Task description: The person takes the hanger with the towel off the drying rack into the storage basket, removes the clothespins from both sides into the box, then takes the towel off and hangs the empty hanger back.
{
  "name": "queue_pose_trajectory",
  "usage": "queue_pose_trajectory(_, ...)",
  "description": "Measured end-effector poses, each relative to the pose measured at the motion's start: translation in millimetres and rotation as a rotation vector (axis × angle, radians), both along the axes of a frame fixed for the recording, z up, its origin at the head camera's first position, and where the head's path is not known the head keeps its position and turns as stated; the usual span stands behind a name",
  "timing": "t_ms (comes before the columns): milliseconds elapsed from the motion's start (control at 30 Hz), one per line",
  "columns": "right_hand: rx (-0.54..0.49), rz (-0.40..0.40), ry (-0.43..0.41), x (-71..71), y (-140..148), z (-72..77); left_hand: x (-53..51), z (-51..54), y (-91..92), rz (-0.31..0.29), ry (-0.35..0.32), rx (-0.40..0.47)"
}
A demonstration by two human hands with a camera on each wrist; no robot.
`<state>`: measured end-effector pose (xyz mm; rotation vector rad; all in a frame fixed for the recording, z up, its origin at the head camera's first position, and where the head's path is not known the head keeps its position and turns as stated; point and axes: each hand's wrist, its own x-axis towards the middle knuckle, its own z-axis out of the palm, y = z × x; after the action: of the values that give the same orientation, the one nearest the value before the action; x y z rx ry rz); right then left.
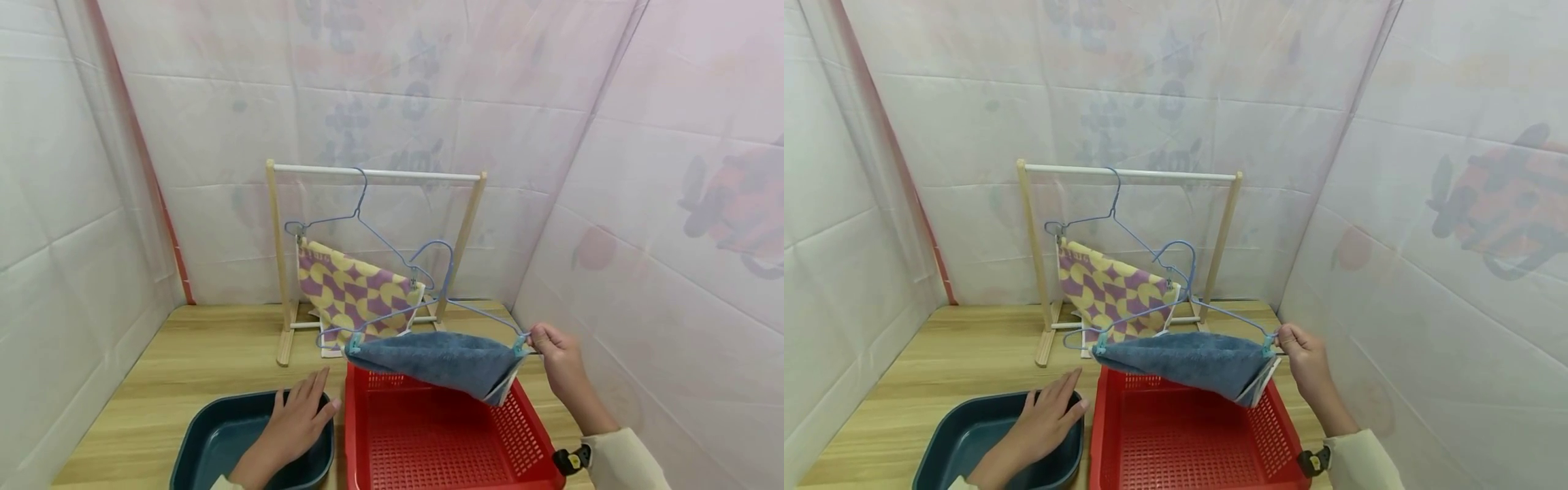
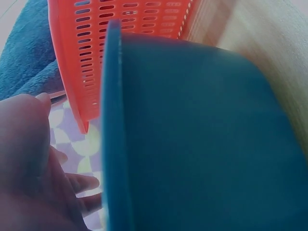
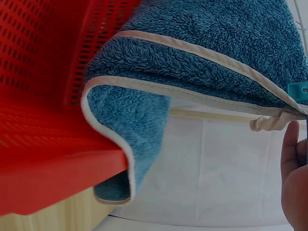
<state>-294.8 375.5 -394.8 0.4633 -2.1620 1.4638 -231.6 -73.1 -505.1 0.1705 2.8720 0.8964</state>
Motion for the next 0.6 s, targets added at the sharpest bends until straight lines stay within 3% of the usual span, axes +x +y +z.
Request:
queue_pose_trajectory(133,0.029,-0.017,-0.025,-0.7,1.1,-7.9,-0.1,3.2,-0.1,0.026,0.030,0.003)
queue_pose_trajectory(267,0.035,-0.020,-0.055,-2.2,3.2,-15.6,-0.6,7.9,1.0,0.075,0.113,0.019)
queue_pose_trajectory(367,0.023,-0.029,-0.086,-2.7,3.7,-19.6,-0.5,11.6,2.4,0.127,0.204,0.016)
queue_pose_trajectory(600,0.033,-0.048,-0.130,-2.0,5.3,-24.8,2.3,21.4,7.6,0.222,0.496,-0.006)
